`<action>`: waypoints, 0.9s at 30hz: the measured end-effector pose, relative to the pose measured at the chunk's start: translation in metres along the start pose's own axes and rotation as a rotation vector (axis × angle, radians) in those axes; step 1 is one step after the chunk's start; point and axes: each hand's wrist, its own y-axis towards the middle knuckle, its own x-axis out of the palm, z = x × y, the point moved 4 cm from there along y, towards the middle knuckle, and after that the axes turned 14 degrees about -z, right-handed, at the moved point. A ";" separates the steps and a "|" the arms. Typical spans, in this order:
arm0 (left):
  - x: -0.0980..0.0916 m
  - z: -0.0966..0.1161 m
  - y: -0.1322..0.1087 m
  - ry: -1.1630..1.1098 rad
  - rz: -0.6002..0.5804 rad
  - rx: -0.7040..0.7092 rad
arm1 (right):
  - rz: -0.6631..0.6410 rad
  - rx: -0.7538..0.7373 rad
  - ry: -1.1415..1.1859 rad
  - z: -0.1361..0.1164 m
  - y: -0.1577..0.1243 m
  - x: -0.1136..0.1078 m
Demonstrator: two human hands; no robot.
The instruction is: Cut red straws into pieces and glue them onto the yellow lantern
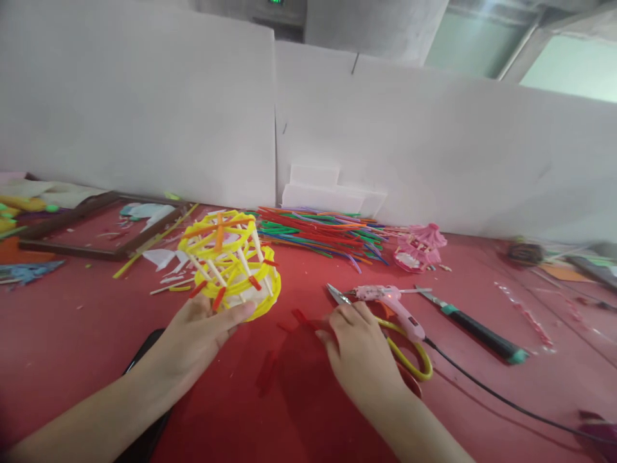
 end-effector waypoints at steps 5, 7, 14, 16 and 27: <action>0.009 -0.010 -0.005 -0.055 0.011 -0.046 | -0.059 -0.034 -0.041 -0.004 0.012 0.014; 0.008 -0.018 -0.007 -0.049 0.090 -0.066 | -0.039 -0.002 0.020 0.002 0.012 0.008; 0.011 -0.019 -0.008 0.039 0.219 0.054 | 0.136 0.113 0.862 -0.012 -0.001 -0.022; 0.014 -0.017 -0.008 0.070 0.204 0.060 | 0.120 0.133 1.129 -0.023 -0.003 -0.019; 0.021 -0.020 -0.011 0.086 0.131 0.034 | 0.228 0.033 1.192 -0.045 -0.010 -0.008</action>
